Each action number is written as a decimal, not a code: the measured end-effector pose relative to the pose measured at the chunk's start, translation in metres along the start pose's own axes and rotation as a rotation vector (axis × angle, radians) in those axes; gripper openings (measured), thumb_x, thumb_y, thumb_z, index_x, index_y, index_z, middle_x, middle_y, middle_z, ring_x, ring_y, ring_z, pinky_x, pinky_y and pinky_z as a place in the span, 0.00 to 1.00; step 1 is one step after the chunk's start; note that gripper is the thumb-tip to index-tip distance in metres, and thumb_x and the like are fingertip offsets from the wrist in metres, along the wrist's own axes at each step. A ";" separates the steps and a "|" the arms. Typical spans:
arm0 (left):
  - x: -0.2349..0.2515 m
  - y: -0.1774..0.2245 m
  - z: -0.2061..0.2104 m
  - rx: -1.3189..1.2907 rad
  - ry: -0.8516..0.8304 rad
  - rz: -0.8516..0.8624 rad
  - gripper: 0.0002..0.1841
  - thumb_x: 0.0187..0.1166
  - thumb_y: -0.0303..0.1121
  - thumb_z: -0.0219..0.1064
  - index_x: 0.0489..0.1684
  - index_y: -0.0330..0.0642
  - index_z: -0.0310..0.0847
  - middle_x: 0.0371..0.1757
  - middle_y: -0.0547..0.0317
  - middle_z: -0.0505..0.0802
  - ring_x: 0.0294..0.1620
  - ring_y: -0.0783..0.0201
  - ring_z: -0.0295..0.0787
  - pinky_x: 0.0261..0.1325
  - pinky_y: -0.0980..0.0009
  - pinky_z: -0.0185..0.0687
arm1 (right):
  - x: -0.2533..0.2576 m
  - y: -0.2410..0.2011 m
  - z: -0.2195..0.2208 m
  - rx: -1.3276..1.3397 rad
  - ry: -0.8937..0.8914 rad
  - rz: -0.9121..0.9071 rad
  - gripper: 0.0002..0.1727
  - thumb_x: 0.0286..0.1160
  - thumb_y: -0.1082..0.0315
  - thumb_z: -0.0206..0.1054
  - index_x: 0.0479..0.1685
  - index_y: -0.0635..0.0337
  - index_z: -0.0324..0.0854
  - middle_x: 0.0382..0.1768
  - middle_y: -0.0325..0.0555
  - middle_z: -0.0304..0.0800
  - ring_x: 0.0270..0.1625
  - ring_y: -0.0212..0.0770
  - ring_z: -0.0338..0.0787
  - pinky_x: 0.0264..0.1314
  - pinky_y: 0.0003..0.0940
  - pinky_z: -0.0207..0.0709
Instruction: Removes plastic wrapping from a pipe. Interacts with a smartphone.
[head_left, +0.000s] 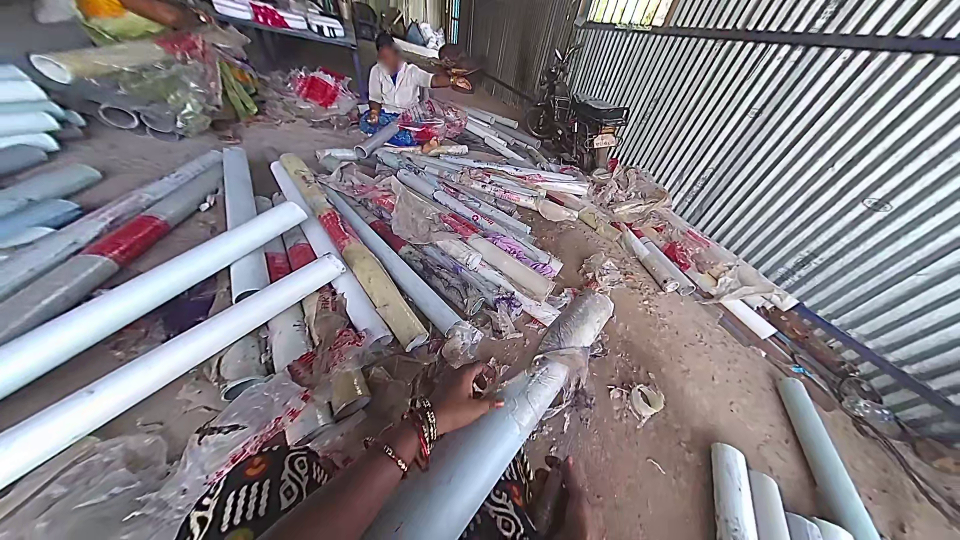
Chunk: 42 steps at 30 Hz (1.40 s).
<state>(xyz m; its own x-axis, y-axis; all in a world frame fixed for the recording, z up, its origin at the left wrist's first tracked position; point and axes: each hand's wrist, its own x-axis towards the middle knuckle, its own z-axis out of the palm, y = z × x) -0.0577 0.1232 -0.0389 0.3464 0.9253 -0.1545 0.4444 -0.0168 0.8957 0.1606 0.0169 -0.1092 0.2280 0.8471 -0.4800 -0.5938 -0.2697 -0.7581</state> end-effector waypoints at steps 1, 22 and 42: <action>0.000 0.000 -0.001 0.031 -0.058 -0.016 0.30 0.75 0.38 0.77 0.71 0.27 0.75 0.60 0.36 0.87 0.55 0.48 0.87 0.64 0.51 0.80 | -0.005 0.004 -0.005 -0.008 -0.078 0.001 0.28 0.97 0.52 0.29 0.47 0.57 0.74 0.19 0.35 0.87 0.22 0.32 0.88 0.31 0.29 0.86; -0.054 0.029 0.026 0.233 -0.139 -0.258 0.78 0.46 0.44 0.93 0.95 0.32 0.25 0.85 0.26 0.69 0.86 0.37 0.67 0.87 0.45 0.61 | -0.071 -0.012 0.016 -1.446 -0.280 -1.068 0.26 0.73 0.66 0.66 0.71 0.68 0.83 0.43 0.63 0.92 0.27 0.55 0.93 0.25 0.50 0.86; -0.053 0.003 0.014 0.169 -0.126 -0.122 0.78 0.49 0.45 0.92 0.94 0.28 0.22 0.93 0.29 0.52 0.94 0.42 0.51 0.93 0.55 0.49 | -0.034 0.020 0.019 -1.626 -0.147 -1.471 0.21 0.67 0.68 0.67 0.62 0.55 0.90 0.30 0.52 0.89 0.11 0.45 0.82 0.09 0.40 0.76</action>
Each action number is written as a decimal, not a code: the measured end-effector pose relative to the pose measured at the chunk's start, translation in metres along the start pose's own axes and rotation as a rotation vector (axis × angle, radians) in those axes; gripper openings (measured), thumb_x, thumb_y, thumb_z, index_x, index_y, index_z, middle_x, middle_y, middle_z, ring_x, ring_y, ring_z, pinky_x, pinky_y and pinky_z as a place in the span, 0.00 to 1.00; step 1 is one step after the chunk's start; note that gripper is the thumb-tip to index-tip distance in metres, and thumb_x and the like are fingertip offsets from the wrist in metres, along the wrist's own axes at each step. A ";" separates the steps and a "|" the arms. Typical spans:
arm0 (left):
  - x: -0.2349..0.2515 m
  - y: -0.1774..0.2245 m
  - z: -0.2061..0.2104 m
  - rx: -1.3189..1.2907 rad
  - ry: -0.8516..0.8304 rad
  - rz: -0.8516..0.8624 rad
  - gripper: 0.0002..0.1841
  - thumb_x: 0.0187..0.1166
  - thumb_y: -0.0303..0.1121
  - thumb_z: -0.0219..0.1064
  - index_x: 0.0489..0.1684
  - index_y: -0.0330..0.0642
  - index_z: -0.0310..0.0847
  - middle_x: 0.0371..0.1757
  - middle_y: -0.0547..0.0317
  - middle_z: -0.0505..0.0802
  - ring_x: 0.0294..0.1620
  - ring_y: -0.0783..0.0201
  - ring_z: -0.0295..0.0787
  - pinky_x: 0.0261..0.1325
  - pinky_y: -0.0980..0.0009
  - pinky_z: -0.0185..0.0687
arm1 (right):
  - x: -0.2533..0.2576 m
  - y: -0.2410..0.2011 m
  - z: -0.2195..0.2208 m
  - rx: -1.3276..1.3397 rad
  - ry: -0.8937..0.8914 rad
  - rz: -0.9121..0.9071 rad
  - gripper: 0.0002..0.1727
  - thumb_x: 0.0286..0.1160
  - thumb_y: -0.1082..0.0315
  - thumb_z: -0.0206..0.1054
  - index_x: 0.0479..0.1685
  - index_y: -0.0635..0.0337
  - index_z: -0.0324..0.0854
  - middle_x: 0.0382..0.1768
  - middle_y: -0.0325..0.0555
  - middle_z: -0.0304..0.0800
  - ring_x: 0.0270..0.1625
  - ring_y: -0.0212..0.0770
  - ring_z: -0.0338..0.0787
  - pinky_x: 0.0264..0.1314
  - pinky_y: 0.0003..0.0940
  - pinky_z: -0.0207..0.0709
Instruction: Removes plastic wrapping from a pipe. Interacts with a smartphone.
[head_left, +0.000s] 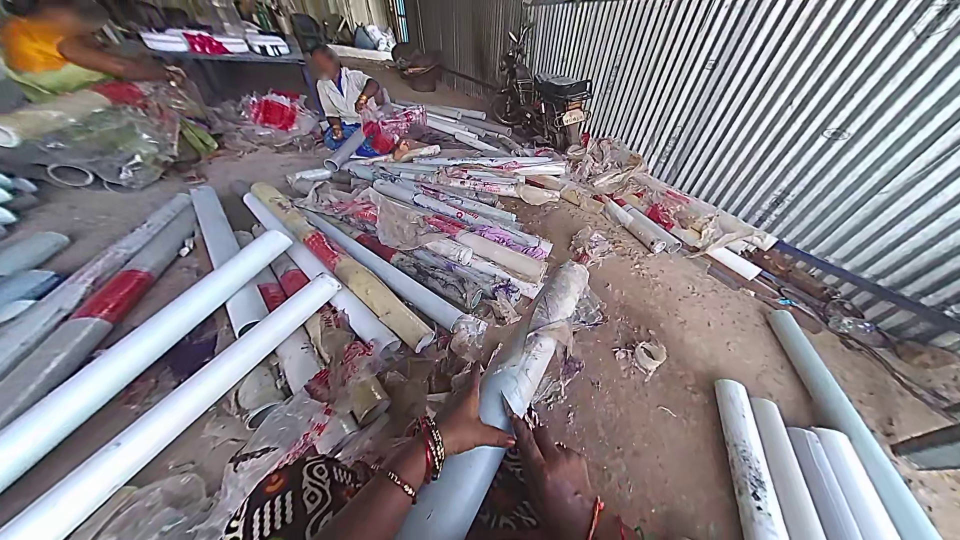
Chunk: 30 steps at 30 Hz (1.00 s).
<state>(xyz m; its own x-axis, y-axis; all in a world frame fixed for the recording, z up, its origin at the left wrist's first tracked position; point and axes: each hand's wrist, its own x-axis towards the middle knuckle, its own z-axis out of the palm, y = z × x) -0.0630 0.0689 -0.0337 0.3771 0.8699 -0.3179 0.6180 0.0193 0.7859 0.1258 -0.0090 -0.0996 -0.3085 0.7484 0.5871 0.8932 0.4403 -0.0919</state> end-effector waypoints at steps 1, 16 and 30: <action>0.000 0.000 0.000 -0.001 -0.002 -0.001 0.78 0.50 0.44 0.92 0.94 0.28 0.22 0.93 0.29 0.52 0.94 0.42 0.51 0.93 0.56 0.49 | 0.001 0.000 0.000 -0.014 0.001 -0.002 0.21 0.67 0.68 0.67 0.63 0.55 0.90 0.30 0.52 0.89 0.10 0.45 0.82 0.08 0.39 0.75; 0.003 0.000 0.003 0.046 0.001 -0.022 0.77 0.51 0.47 0.92 0.94 0.27 0.25 0.92 0.30 0.57 0.93 0.42 0.56 0.92 0.55 0.53 | 0.032 -0.001 -0.011 -0.011 -0.318 0.210 0.31 0.69 0.70 0.72 0.78 0.54 0.80 0.42 0.62 0.91 0.20 0.56 0.90 0.20 0.50 0.83; -0.004 0.000 0.004 -0.038 0.011 -0.031 0.76 0.51 0.43 0.92 0.94 0.28 0.25 0.90 0.28 0.61 0.91 0.42 0.60 0.92 0.54 0.55 | 0.030 0.032 -0.036 1.084 -0.253 0.508 0.27 0.81 0.69 0.53 0.79 0.69 0.72 0.35 0.39 0.89 0.25 0.24 0.78 0.30 0.24 0.75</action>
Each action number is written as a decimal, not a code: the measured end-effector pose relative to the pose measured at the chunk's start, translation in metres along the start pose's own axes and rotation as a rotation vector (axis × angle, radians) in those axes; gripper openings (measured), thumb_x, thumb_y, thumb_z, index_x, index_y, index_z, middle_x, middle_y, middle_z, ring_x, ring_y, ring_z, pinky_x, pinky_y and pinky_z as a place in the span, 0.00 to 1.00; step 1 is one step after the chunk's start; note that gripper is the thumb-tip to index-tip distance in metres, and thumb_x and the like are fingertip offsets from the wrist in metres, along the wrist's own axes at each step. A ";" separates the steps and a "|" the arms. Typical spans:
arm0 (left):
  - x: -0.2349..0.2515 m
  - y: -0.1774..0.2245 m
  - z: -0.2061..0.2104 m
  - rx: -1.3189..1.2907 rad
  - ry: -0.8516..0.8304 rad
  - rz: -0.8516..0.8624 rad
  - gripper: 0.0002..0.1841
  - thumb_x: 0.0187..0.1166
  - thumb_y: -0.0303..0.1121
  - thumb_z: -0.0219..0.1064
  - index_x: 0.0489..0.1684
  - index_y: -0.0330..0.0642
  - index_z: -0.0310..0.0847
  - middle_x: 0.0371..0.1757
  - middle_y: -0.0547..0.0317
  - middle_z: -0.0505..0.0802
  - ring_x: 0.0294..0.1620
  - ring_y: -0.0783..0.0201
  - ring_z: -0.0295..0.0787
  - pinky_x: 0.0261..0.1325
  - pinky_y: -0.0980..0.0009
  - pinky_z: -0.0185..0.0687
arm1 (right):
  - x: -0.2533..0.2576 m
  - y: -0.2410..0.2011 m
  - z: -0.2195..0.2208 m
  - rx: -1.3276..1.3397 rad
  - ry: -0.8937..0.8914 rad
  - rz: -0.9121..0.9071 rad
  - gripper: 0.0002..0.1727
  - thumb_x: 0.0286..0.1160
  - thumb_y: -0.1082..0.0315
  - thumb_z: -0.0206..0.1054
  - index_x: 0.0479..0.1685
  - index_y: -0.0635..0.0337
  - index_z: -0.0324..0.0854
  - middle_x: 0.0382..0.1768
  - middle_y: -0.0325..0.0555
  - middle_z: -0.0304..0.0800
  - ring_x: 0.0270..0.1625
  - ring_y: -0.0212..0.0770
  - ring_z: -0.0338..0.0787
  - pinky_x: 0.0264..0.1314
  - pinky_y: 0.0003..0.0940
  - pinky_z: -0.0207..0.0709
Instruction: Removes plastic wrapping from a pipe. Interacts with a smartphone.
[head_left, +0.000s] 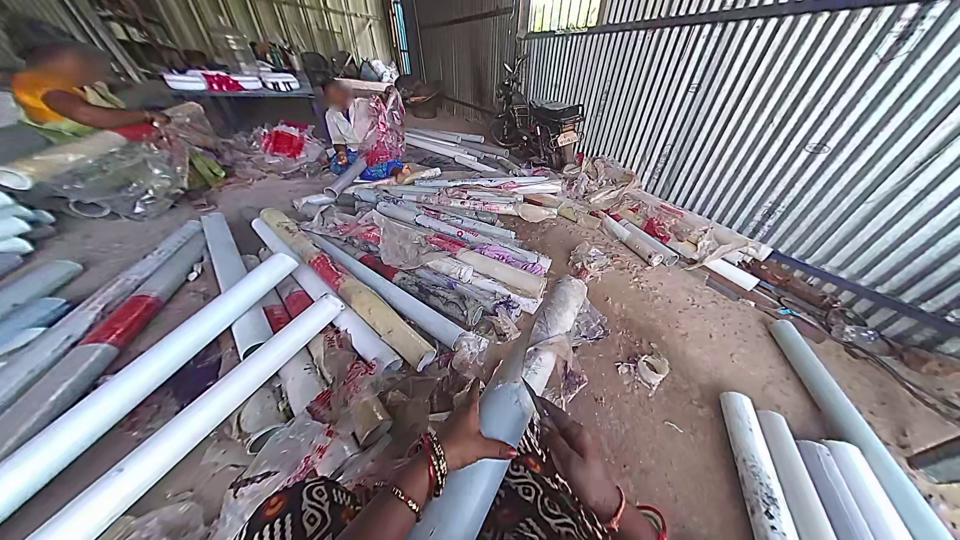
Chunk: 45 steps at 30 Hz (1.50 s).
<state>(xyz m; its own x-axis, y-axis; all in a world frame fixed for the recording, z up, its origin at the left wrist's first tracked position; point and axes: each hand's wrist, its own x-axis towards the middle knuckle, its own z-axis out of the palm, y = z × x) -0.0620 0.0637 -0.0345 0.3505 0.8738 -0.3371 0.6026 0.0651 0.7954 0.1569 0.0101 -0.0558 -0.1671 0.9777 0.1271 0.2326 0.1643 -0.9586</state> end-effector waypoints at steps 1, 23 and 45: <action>0.000 0.000 0.000 0.001 0.001 0.002 0.75 0.51 0.43 0.92 0.94 0.28 0.25 0.90 0.27 0.61 0.91 0.41 0.60 0.92 0.54 0.56 | -0.005 -0.003 0.005 -0.193 0.014 -0.100 0.27 0.80 0.68 0.55 0.78 0.70 0.75 0.40 0.48 0.93 0.30 0.34 0.86 0.37 0.35 0.81; 0.004 -0.001 0.000 0.070 0.016 -0.015 0.77 0.50 0.49 0.91 0.94 0.28 0.27 0.91 0.28 0.59 0.91 0.41 0.59 0.91 0.52 0.55 | -0.001 -0.024 0.040 -1.095 -0.069 -0.006 0.29 0.76 0.68 0.63 0.80 0.51 0.78 0.43 0.64 0.91 0.28 0.61 0.92 0.28 0.56 0.83; -0.003 0.000 0.003 0.035 0.036 -0.025 0.75 0.52 0.45 0.91 0.94 0.30 0.26 0.89 0.27 0.63 0.89 0.39 0.64 0.90 0.50 0.59 | -0.012 -0.013 0.015 -0.545 -0.002 -0.201 0.23 0.79 0.69 0.59 0.71 0.65 0.84 0.43 0.62 0.94 0.37 0.58 0.95 0.40 0.58 0.85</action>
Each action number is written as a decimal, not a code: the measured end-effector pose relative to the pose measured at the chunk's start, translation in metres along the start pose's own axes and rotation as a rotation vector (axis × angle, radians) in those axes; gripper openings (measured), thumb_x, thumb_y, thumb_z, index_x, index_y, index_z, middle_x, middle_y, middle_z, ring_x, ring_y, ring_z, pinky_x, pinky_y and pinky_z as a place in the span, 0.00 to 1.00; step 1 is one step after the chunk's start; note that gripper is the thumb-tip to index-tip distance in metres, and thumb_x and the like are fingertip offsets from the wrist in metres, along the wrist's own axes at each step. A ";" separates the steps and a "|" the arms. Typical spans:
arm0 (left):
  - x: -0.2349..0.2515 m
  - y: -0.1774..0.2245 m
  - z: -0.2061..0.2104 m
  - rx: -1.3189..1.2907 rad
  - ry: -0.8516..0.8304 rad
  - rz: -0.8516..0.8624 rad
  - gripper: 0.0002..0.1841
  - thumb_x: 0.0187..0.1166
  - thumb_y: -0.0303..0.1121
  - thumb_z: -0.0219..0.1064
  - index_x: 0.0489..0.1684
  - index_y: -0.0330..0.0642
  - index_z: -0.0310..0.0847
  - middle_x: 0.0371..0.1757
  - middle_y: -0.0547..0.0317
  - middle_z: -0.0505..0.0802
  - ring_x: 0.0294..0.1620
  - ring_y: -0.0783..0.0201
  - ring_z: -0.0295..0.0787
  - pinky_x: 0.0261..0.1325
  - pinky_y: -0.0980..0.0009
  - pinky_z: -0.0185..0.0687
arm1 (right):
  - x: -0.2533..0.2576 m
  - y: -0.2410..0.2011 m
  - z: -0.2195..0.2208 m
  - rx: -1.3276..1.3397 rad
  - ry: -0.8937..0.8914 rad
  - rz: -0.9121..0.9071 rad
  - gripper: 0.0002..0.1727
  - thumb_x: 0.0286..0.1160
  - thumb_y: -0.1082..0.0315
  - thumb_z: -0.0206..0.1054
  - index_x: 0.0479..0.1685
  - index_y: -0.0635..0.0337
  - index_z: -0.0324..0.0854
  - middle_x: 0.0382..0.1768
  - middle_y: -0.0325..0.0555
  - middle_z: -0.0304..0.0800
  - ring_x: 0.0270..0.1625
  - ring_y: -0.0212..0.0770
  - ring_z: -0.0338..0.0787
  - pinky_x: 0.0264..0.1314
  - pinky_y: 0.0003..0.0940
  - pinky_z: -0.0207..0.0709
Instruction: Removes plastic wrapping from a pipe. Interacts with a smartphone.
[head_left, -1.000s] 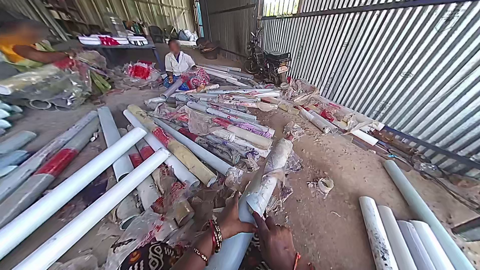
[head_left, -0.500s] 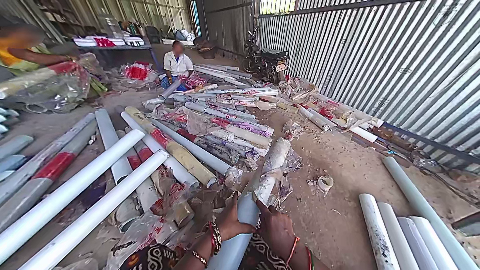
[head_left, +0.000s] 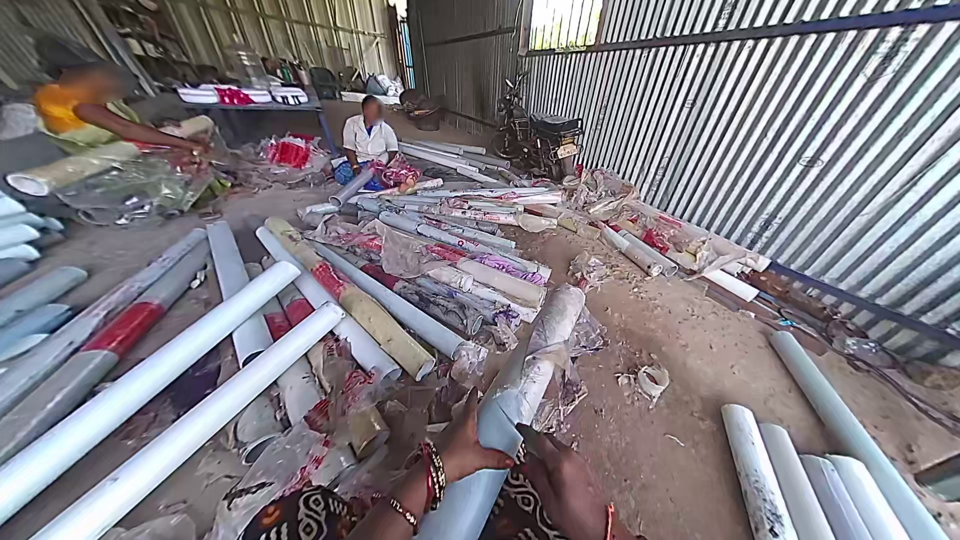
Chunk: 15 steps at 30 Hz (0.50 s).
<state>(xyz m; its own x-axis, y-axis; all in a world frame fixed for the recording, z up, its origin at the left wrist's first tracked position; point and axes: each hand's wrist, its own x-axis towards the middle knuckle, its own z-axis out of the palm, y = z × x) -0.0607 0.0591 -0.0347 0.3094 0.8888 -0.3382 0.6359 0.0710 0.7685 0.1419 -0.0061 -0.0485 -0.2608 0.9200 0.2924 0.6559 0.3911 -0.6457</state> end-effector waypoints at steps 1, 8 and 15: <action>0.000 0.000 0.000 0.009 0.004 0.006 0.75 0.52 0.46 0.91 0.94 0.30 0.26 0.89 0.28 0.62 0.90 0.40 0.63 0.90 0.50 0.58 | -0.001 -0.011 -0.001 -0.141 -0.044 0.022 0.23 0.80 0.68 0.59 0.73 0.61 0.83 0.44 0.64 0.93 0.37 0.63 0.94 0.37 0.62 0.84; -0.001 0.003 0.003 0.003 0.009 0.048 0.75 0.51 0.44 0.91 0.94 0.27 0.26 0.92 0.28 0.57 0.93 0.41 0.56 0.92 0.53 0.53 | 0.006 -0.043 0.003 -0.493 -0.243 0.267 0.27 0.83 0.66 0.57 0.82 0.50 0.76 0.49 0.66 0.92 0.38 0.66 0.93 0.38 0.61 0.83; 0.000 0.000 -0.001 0.014 -0.008 0.022 0.75 0.52 0.45 0.91 0.94 0.30 0.26 0.93 0.31 0.56 0.93 0.43 0.56 0.92 0.54 0.54 | 0.014 -0.049 0.006 -0.544 -0.263 0.272 0.28 0.80 0.68 0.59 0.82 0.49 0.77 0.49 0.67 0.91 0.37 0.66 0.93 0.36 0.60 0.83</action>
<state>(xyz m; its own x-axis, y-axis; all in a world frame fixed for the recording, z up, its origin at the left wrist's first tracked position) -0.0611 0.0599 -0.0346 0.3288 0.8863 -0.3260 0.6389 0.0455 0.7680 0.1020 -0.0123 -0.0169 -0.1544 0.9864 -0.0570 0.9690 0.1399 -0.2037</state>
